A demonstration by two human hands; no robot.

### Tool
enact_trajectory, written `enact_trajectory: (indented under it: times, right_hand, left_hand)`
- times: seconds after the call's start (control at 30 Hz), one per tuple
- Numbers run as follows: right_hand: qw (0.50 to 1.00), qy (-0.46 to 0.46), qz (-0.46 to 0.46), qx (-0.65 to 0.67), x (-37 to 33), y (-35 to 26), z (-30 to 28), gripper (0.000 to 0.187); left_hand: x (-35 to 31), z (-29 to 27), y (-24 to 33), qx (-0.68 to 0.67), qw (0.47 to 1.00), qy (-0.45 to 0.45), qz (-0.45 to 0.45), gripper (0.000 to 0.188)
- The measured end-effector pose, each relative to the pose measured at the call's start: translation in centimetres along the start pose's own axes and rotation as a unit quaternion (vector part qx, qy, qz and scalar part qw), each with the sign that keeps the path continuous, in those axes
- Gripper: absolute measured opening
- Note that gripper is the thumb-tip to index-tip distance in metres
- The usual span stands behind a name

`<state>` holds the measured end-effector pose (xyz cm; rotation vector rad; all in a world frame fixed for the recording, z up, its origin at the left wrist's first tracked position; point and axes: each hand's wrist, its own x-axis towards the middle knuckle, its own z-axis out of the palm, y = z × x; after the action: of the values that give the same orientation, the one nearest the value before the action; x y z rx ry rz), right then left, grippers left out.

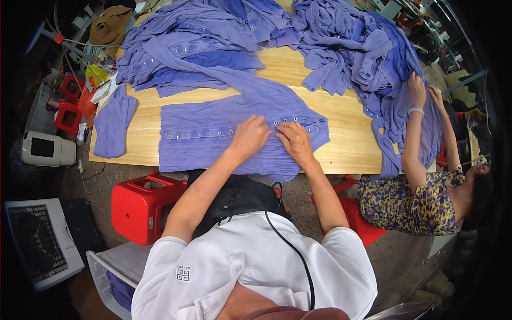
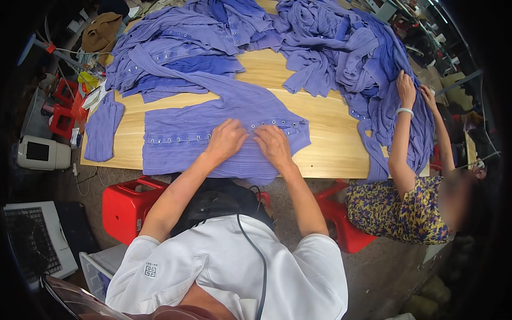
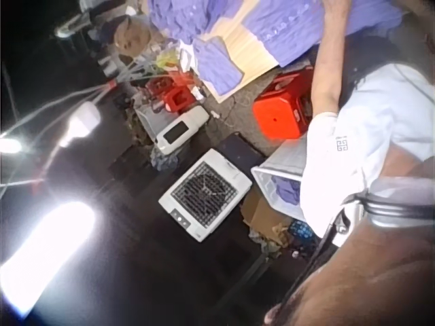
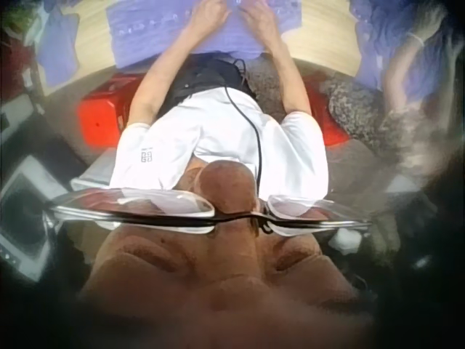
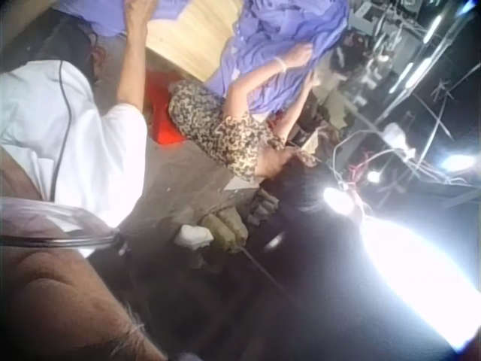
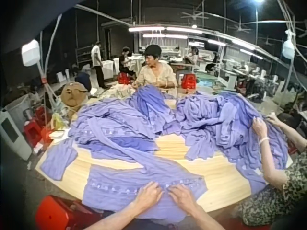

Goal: Folding and stacking eyelet-embellished purple garments in a textile workshop.

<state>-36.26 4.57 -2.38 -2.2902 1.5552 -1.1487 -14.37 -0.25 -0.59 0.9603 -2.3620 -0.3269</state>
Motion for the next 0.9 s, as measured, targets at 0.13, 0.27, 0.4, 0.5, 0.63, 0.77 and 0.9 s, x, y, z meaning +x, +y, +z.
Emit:
enact_trajectory:
  times: [0.13,0.27,0.4,0.5,0.63,0.77,0.9]
  right_hand:
    - [0.996,-0.040,0.063,0.038,1.0,-0.7,-1.1,0.028]
    - [0.997,-0.049,0.066,0.004,0.9,0.4,-1.6,0.026]
    - [0.988,-0.004,-0.068,-0.140,1.1,0.4,-0.2,0.016]
    - [0.983,0.024,-0.097,-0.151,1.1,0.6,0.7,0.016]
    - [0.981,0.027,-0.102,-0.160,1.2,1.2,-0.1,0.010]
    - [0.978,0.009,-0.113,-0.174,1.9,0.8,-0.7,0.009]
    - [0.977,-0.001,-0.134,-0.164,2.6,0.9,-1.0,0.009]
  left_hand:
    - [2.6,1.4,1.0,0.053,0.997,0.018,-0.053,0.011]
    - [3.7,1.6,2.1,0.063,0.995,0.014,-0.071,0.020]
    - [3.2,2.0,1.7,0.112,0.993,0.000,-0.028,0.020]
    - [2.7,2.5,0.7,0.130,0.991,0.007,-0.025,0.011]
    - [2.4,3.1,0.3,0.080,0.994,0.065,0.024,0.017]
    - [2.6,3.1,-0.1,0.013,0.996,0.082,0.021,0.021]
    - [2.6,3.0,-0.4,-0.074,0.993,0.097,-0.001,0.021]
